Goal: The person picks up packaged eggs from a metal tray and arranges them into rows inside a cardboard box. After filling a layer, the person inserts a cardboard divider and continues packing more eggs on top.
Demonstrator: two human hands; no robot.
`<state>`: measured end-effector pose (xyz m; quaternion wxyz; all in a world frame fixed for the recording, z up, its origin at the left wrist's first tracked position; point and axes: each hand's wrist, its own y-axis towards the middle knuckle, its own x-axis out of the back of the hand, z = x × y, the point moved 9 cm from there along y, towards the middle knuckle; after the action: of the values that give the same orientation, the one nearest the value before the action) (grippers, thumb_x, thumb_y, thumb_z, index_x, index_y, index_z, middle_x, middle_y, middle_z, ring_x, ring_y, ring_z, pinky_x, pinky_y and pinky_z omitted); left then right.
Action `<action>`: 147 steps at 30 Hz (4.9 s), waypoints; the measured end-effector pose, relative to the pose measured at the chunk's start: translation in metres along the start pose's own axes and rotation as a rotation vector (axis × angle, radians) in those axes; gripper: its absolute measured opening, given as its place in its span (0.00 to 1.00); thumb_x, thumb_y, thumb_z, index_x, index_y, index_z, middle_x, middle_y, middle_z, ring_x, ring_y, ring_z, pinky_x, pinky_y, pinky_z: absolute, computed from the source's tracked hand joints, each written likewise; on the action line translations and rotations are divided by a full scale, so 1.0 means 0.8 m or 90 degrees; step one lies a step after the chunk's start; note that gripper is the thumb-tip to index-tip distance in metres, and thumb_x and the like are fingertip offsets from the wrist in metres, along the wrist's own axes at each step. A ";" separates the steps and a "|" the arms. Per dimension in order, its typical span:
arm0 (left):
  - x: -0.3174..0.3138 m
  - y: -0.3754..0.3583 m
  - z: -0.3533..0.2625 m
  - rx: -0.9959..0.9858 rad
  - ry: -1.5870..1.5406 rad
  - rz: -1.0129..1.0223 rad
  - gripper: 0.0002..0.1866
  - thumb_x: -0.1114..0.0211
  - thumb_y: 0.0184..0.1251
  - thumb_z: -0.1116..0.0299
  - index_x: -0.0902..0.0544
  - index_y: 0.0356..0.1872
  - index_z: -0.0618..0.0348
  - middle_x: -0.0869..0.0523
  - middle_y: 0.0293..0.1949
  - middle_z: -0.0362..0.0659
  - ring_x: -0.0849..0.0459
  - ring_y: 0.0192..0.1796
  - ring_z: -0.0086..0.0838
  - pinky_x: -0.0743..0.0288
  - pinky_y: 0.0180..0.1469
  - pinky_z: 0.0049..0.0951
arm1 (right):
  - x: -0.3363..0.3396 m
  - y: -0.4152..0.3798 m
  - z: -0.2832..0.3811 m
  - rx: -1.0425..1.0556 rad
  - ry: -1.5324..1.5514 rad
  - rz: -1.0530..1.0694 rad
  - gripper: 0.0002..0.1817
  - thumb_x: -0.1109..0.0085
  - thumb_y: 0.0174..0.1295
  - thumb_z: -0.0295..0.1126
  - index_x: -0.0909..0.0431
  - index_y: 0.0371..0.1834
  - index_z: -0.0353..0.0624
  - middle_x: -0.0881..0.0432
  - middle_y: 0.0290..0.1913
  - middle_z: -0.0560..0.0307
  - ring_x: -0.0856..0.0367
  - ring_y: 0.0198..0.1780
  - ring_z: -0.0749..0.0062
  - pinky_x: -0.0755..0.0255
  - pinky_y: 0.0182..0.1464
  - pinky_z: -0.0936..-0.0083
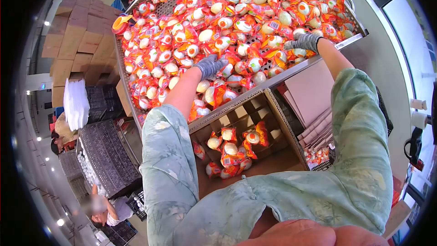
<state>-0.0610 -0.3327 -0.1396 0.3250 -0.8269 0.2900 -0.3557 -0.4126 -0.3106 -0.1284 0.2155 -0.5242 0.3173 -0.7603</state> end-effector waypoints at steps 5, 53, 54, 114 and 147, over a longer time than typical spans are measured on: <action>-0.010 0.016 0.020 0.052 -0.108 0.019 0.44 0.36 0.61 0.45 0.45 0.71 0.57 0.38 0.69 0.53 0.36 0.69 0.46 0.30 0.61 0.49 | -0.036 0.005 0.029 0.127 0.206 0.117 0.54 0.37 0.46 0.68 0.38 0.67 0.36 0.34 0.68 0.45 0.42 0.71 0.58 0.47 0.70 0.64; 0.105 -0.434 -0.084 -0.511 -0.343 -0.342 0.31 0.29 0.54 0.74 0.29 0.61 0.63 0.17 0.47 0.43 0.18 0.48 0.26 0.21 0.48 0.25 | 0.044 -0.355 0.369 0.663 0.770 0.171 0.44 0.31 0.56 0.31 0.50 0.72 0.48 0.29 0.61 0.50 0.27 0.59 0.69 0.29 0.59 0.73; 0.086 -0.459 -0.077 -0.515 -0.350 -0.339 0.31 0.29 0.53 0.74 0.29 0.61 0.62 0.17 0.48 0.43 0.18 0.48 0.26 0.21 0.49 0.25 | 0.028 -0.372 0.367 0.691 0.730 0.158 0.45 0.32 0.56 0.29 0.52 0.73 0.46 0.28 0.59 0.49 0.26 0.57 0.70 0.29 0.57 0.74; -0.206 -0.266 0.065 -0.190 0.215 0.129 0.33 0.37 0.61 0.46 0.30 0.64 0.53 0.24 0.59 0.51 0.25 0.61 0.43 0.32 0.62 0.36 | 0.114 -0.037 -0.173 -0.308 -0.254 -0.190 0.50 0.49 0.48 0.71 0.42 0.71 0.53 0.49 0.74 0.44 0.46 0.73 0.51 0.43 0.68 0.52; 0.038 -0.140 0.003 -0.126 0.022 -0.090 0.23 0.35 0.63 0.64 0.25 0.59 0.59 0.17 0.47 0.42 0.19 0.42 0.26 0.21 0.42 0.29 | -0.021 0.032 -0.017 -0.071 0.320 0.105 0.47 0.39 0.51 0.66 0.33 0.62 0.36 0.20 0.49 0.40 0.20 0.50 0.53 0.28 0.53 0.55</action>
<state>-0.0136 -0.2836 -0.0454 0.2105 -0.8673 0.2701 -0.3613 -0.4195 -0.3146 -0.1610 0.1615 -0.3026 0.4439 -0.8278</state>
